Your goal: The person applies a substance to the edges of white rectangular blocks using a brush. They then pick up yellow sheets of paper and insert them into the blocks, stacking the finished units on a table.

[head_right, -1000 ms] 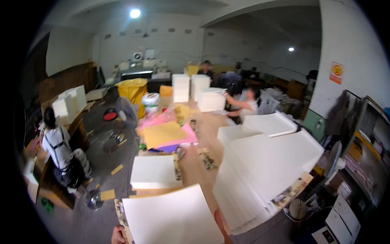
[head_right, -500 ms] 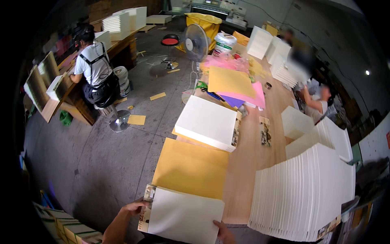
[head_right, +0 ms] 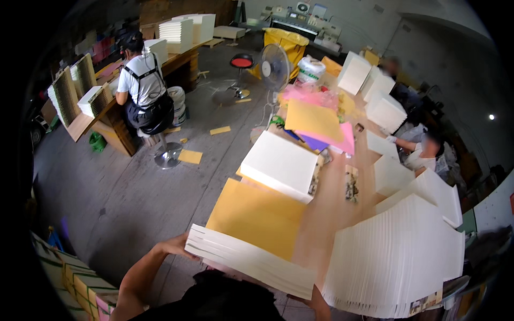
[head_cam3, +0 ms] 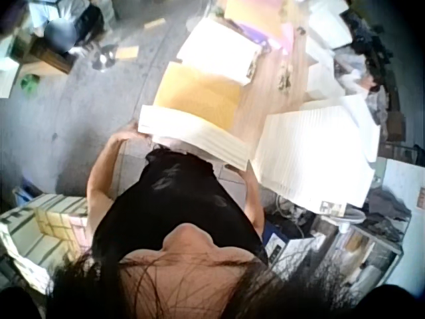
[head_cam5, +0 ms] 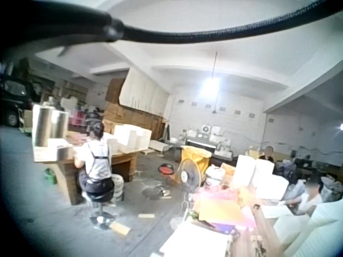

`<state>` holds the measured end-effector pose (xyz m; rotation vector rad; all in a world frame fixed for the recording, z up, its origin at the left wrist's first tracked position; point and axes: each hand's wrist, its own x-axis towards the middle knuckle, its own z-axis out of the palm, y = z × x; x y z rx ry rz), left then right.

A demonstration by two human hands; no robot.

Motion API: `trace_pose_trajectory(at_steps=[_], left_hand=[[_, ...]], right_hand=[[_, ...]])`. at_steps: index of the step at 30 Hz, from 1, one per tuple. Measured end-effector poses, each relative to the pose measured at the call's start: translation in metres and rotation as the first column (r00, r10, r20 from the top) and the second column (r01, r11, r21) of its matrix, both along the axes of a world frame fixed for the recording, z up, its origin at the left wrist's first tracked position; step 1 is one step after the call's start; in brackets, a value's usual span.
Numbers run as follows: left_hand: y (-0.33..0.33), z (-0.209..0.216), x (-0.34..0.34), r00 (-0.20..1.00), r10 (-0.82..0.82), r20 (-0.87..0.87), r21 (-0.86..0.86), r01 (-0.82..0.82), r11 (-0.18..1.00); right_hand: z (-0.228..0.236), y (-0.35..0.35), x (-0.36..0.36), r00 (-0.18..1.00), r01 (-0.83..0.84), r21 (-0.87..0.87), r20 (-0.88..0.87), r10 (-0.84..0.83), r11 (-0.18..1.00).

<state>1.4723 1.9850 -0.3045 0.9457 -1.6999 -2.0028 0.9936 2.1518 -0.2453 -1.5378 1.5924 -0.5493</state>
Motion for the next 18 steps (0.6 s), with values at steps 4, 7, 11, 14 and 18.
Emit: trace_pose_trajectory(at_steps=[4, 7, 11, 14, 18], left_hand=[[-0.003, -0.001, -0.004, 0.990, -0.046, 0.133, -0.233, 0.076, 0.969], [0.000, 0.025, -0.013, 0.956, 0.011, 0.293, -0.590, 0.172, 0.789], [-0.011, 0.040, -0.013, 0.973, -0.093, 0.212, -0.399, 0.173, 0.901], [-0.006, 0.061, -0.019, 0.986, -0.059, 0.154, -0.260, 0.097, 0.961], [0.004, 0.031, -0.005, 0.974, -0.009, 0.225, -0.420, 0.106, 0.901]], right_hand=[[-0.021, -0.003, 0.009, 0.987, -0.112, -0.151, -0.129, 0.093, 0.982], [-0.025, -0.007, 0.010, 0.976, -0.161, -0.212, -0.180, 0.123, 0.964], [-0.023, -0.015, -0.003, 0.962, -0.220, -0.240, -0.215, 0.169, 0.946], [-0.029, -0.011, -0.013, 0.951, -0.243, -0.255, -0.251, 0.179, 0.936], [-0.037, -0.008, -0.009, 0.983, -0.050, -0.167, 0.164, 0.078, 0.985]])
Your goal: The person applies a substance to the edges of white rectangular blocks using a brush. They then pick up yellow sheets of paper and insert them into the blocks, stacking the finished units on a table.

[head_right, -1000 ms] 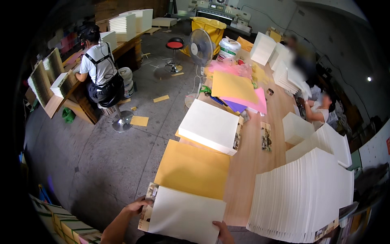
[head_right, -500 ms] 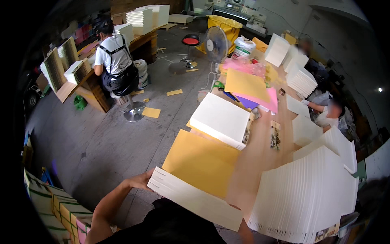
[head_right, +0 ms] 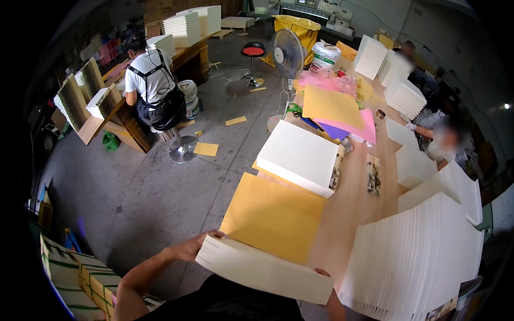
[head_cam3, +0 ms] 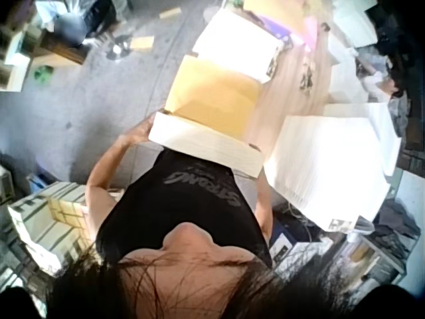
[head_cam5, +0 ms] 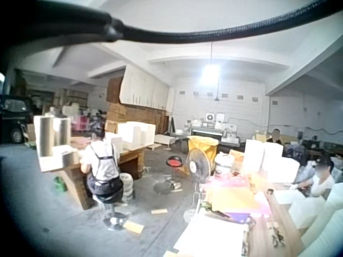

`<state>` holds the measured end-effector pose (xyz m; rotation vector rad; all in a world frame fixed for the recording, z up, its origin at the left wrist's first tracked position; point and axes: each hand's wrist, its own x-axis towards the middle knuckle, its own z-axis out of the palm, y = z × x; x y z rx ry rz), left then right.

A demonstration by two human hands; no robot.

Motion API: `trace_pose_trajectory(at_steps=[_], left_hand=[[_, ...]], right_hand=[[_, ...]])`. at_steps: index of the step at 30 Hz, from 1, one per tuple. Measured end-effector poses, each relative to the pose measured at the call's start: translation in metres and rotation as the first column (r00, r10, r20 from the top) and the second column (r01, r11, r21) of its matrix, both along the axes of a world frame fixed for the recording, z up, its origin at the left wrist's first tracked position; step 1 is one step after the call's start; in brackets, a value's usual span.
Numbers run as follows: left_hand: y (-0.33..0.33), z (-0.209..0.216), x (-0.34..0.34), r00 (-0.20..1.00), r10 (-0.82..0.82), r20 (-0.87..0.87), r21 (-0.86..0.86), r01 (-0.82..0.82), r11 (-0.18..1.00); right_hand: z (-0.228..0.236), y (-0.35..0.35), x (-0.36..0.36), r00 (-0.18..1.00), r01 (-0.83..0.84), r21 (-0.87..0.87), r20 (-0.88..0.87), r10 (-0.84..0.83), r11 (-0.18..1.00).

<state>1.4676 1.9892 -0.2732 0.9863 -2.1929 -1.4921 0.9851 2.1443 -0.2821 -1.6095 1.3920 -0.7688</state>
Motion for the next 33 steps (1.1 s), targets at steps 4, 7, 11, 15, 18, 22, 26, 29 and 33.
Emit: trace_pose_trajectory(at_steps=[4, 7, 11, 15, 18, 22, 26, 29, 33], left_hand=[[0.001, -0.034, 0.017, 0.983, -0.007, 0.181, -0.084, 0.023, 0.996], [-0.002, -0.050, 0.004, 0.909, 0.412, -0.068, 0.385, -0.357, 0.851], [0.008, -0.062, -0.040, 0.789, 0.569, -0.230, 0.785, -0.195, 0.588], [0.000, -0.060, -0.054, 0.798, 0.559, -0.225, 0.730, -0.242, 0.639], [-0.007, -0.043, -0.056, 0.771, 0.586, -0.248, 0.718, -0.260, 0.646], [-0.008, -0.055, -0.060, 0.778, 0.581, -0.238, 0.680, -0.294, 0.672], [-0.004, -0.054, -0.035, 0.822, 0.557, -0.123, 0.732, -0.304, 0.610], [-0.002, -0.091, -0.002, 0.921, 0.372, -0.113, 0.086, -0.363, 0.928], [0.013, -0.062, 0.007, 0.983, 0.094, 0.160, -0.522, 0.003, 0.853]], right_hand=[[-0.064, 0.040, -0.052, 0.951, 0.217, 0.234, 0.168, -0.259, 0.948], [-0.097, 0.043, -0.059, 0.879, 0.317, 0.267, 0.277, -0.388, 0.910], [-0.109, 0.009, -0.013, 0.476, 0.309, 0.407, 0.716, -0.510, 0.860], [-0.087, -0.028, 0.010, 0.270, 0.279, 0.475, 0.795, -0.543, 0.835], [-0.059, -0.054, 0.017, 0.370, 0.269, 0.475, 0.752, -0.545, 0.838], [-0.034, -0.065, 0.021, 0.472, 0.249, 0.473, 0.703, -0.532, 0.845], [-0.018, -0.070, 0.024, 0.591, 0.219, 0.481, 0.627, -0.507, 0.849], [-0.004, -0.062, 0.021, 0.670, 0.216, 0.476, 0.562, -0.484, 0.852], [0.007, -0.048, 0.020, 0.741, 0.216, 0.474, 0.489, -0.459, 0.854]])
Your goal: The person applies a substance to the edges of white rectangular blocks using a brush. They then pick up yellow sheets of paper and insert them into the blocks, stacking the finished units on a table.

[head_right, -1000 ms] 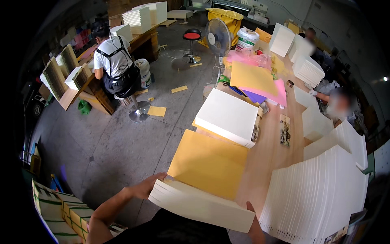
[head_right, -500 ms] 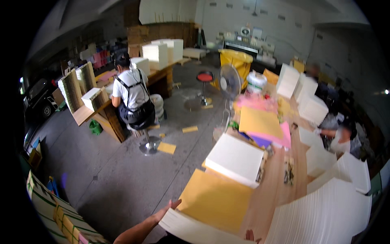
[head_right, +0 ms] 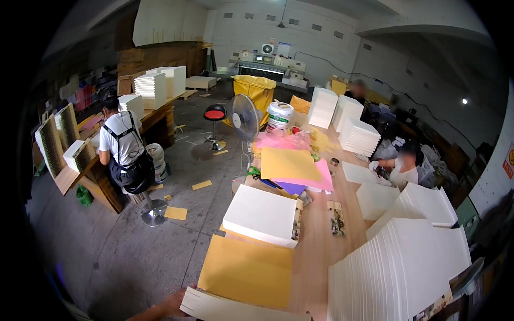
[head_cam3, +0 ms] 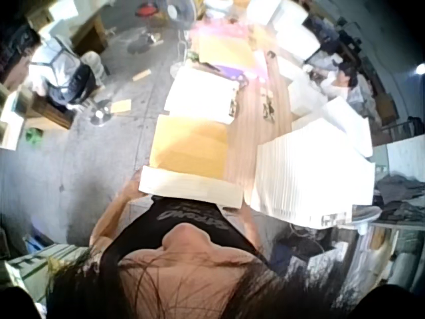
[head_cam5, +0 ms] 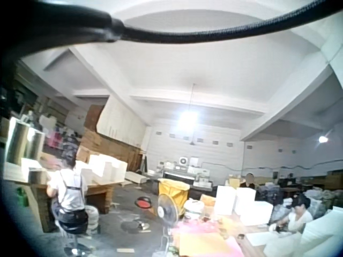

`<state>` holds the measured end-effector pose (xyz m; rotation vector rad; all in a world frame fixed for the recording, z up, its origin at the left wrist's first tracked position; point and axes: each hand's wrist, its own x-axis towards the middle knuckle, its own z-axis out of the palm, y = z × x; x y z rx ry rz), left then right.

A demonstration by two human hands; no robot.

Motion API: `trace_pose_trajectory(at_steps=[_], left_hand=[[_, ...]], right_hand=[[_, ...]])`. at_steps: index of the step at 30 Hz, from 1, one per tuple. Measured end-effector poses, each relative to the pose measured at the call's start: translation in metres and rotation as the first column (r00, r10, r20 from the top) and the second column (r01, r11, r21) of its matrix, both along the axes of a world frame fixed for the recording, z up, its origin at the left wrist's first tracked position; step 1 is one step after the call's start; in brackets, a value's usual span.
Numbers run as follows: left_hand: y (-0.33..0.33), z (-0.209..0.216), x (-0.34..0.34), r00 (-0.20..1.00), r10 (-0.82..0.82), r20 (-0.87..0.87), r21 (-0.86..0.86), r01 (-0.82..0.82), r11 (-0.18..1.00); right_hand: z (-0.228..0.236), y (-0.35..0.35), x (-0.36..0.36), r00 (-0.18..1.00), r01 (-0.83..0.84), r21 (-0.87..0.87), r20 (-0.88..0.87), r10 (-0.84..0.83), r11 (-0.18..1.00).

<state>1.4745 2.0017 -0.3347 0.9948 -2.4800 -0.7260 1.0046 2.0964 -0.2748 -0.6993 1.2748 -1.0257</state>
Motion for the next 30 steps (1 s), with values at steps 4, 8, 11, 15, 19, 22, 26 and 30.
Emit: trace_pose_trajectory(at_steps=[4, 8, 11, 15, 19, 22, 26, 30], left_hand=[[-0.005, 0.017, -0.009, 0.935, 0.082, -0.344, 0.389, 0.063, 0.919], [-0.015, 0.000, -0.004, 0.951, 0.001, -0.309, 0.446, 0.144, 0.883], [-0.024, -0.014, -0.004, 0.901, -0.013, -0.434, 0.452, 0.230, 0.862], [-0.035, -0.029, -0.005, 0.934, -0.093, -0.345, 0.438, 0.248, 0.864], [-0.051, 0.011, -0.014, 0.942, 0.028, -0.334, 0.650, 0.209, 0.731], [-0.074, 0.050, -0.032, 0.934, 0.181, -0.308, 0.854, 0.188, 0.485], [-0.090, 0.102, -0.042, 0.862, 0.431, -0.266, 0.956, 0.180, 0.231], [-0.122, 0.107, -0.095, 0.763, 0.560, -0.323, 0.943, 0.306, 0.128]], right_hand=[[0.006, 0.003, 0.005, 0.996, -0.065, -0.001, -0.061, 0.065, 0.998], [0.016, -0.001, 0.012, 0.979, -0.159, 0.005, -0.132, 0.158, 0.987], [0.030, 0.001, 0.010, 0.942, -0.253, 0.017, -0.224, 0.250, 0.967], [0.054, 0.002, -0.002, 0.849, -0.400, 0.036, -0.362, 0.385, 0.916], [0.075, 0.017, -0.010, 0.817, -0.424, 0.046, -0.411, 0.404, 0.904], [0.078, 0.035, -0.022, 0.874, -0.305, 0.015, -0.393, 0.286, 0.952], [0.043, 0.027, -0.029, 0.974, -0.027, -0.131, -0.225, -0.003, 0.991], [0.028, 0.006, -0.016, 0.912, 0.402, -0.142, -0.026, -0.409, 0.905]])
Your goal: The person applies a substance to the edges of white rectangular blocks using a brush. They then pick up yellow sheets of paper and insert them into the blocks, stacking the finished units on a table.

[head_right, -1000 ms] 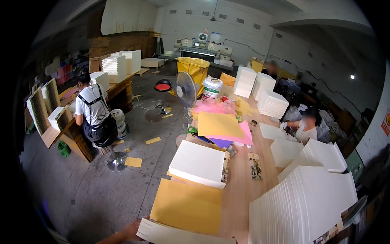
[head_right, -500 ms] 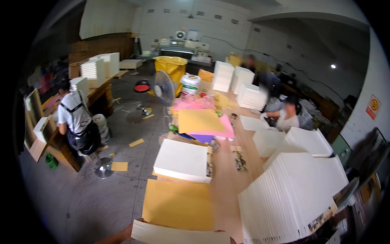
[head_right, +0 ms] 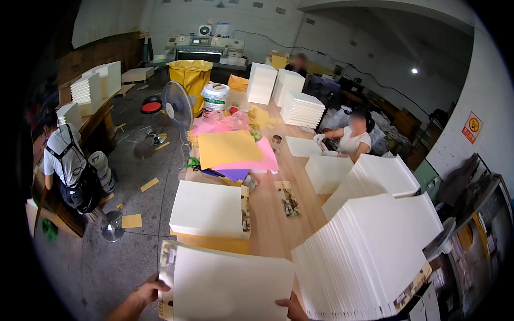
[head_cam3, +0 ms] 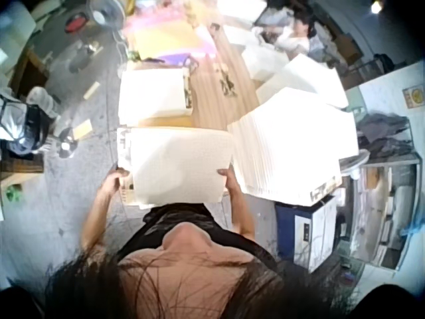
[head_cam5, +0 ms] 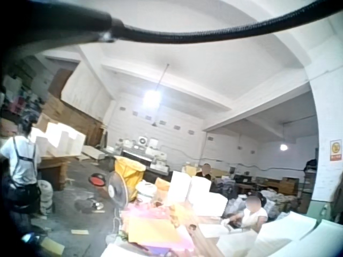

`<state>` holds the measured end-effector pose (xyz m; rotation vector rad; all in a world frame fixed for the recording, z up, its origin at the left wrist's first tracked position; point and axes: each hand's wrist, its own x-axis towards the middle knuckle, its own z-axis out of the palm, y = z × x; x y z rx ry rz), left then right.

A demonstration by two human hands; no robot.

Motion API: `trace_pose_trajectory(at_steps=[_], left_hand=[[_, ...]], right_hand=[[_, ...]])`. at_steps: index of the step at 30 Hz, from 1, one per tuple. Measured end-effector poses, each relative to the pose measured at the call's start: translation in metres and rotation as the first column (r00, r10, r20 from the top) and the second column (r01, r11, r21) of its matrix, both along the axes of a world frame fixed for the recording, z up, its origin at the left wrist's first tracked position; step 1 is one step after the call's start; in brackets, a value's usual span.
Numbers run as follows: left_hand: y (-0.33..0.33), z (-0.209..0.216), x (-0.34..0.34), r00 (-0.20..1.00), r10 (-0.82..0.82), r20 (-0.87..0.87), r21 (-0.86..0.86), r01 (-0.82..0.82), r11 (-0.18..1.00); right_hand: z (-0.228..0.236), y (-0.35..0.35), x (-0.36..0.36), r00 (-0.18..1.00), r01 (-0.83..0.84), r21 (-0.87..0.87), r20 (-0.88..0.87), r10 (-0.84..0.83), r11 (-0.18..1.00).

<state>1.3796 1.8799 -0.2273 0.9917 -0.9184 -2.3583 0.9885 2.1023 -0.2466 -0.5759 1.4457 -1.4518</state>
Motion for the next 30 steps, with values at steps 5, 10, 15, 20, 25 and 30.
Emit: trace_pose_trajectory(at_steps=[5, 10, 15, 20, 25, 30], left_hand=[[-0.068, -0.064, -0.033, 0.986, 0.144, -0.079, 0.142, -0.132, 0.981], [-0.150, -0.035, -0.081, 0.928, 0.325, -0.182, 0.179, -0.294, 0.939], [-0.269, -0.040, -0.103, 0.959, 0.206, -0.193, 0.032, -0.203, 0.979], [-0.344, -0.077, -0.107, 0.987, 0.156, -0.049, -0.004, -0.156, 0.988], [-0.359, -0.131, -0.098, 0.993, 0.112, 0.029, -0.079, -0.109, 0.991], [-0.342, -0.096, -0.095, 0.985, 0.171, -0.016, -0.059, -0.171, 0.983]], right_hand=[[0.027, -0.097, -0.014, 0.975, 0.076, 0.116, 0.198, -0.098, 0.990], [-0.025, -0.211, -0.088, 0.982, 0.006, 0.018, 0.190, -0.010, 1.000], [-0.032, -0.343, -0.117, 0.954, -0.119, -0.144, 0.257, 0.153, 0.982], [-0.037, -0.406, -0.112, 0.910, -0.229, -0.165, 0.313, 0.271, 0.959], [-0.069, -0.415, -0.105, 0.930, -0.214, -0.121, 0.278, 0.240, 0.969], [-0.086, -0.423, -0.115, 0.935, -0.250, -0.027, 0.252, 0.249, 0.968]])
